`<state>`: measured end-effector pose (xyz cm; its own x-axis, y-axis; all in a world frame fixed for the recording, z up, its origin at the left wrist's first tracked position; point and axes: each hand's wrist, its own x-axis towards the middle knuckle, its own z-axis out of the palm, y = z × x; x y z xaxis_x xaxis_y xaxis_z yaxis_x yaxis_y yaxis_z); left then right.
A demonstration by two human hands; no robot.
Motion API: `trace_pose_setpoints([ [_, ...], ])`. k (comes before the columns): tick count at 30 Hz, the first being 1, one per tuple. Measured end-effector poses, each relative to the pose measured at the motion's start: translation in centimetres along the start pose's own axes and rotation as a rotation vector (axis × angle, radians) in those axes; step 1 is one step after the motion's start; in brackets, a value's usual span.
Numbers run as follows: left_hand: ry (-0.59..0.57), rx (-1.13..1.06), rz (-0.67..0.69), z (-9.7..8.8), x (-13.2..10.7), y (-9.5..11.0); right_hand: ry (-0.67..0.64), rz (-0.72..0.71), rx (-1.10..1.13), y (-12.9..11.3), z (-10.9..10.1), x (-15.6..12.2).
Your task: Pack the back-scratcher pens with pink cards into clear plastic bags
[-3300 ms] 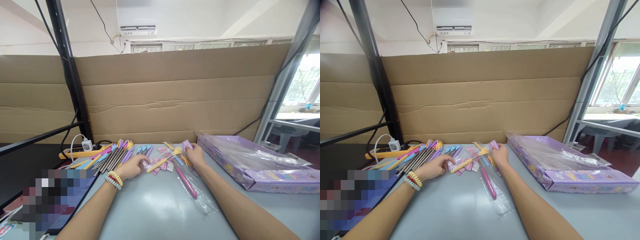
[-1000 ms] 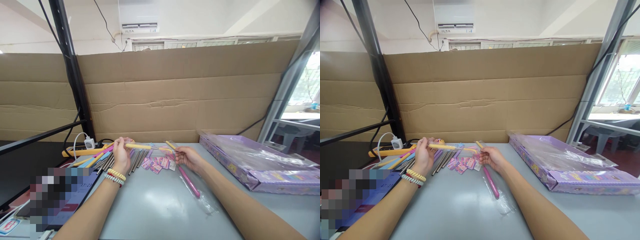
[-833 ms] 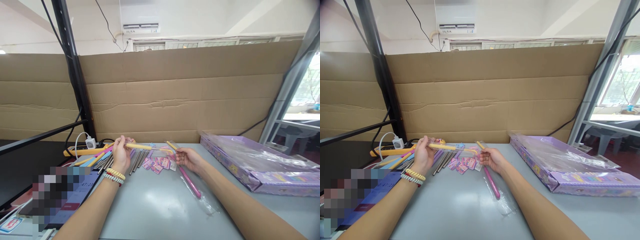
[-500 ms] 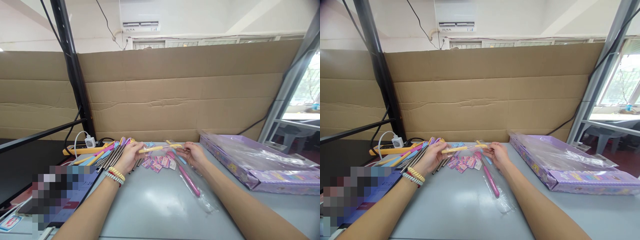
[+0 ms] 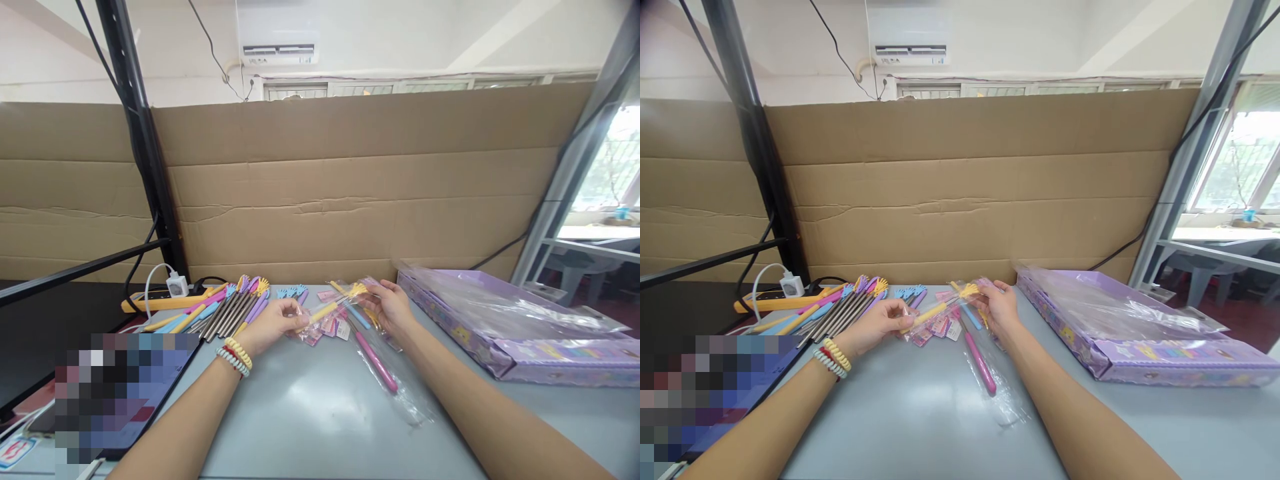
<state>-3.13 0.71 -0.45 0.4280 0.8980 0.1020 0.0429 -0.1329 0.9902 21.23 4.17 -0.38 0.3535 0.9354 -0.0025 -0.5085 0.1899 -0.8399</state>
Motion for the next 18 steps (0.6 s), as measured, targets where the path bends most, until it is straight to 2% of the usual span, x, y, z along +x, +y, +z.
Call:
trace_pose_setpoints([
  [3, -0.031, 0.046, -0.056, 0.2, 0.0, -0.1, -0.035, -0.03, -0.01, 0.1, 0.0, -0.1],
  [9, 0.006, 0.077, -0.104, 0.1, -0.1, 0.0, -0.081, -0.093, -0.01, 0.2, 0.3, -0.4],
  [13, -0.069, 0.148, -0.184, -0.1, -0.3, 0.5, -0.16, -0.142, -0.007, 0.5, 0.2, -0.4],
  [16, -0.14, 0.24, -0.161, -0.1, -0.6, 1.0, -0.21, -0.166, -0.015, 0.6, 0.1, -0.4],
  [18, -0.149, 0.264, -0.15, 0.0, -0.7, 1.2, -0.229, -0.169, -0.022, 0.5, 0.1, -0.5],
])
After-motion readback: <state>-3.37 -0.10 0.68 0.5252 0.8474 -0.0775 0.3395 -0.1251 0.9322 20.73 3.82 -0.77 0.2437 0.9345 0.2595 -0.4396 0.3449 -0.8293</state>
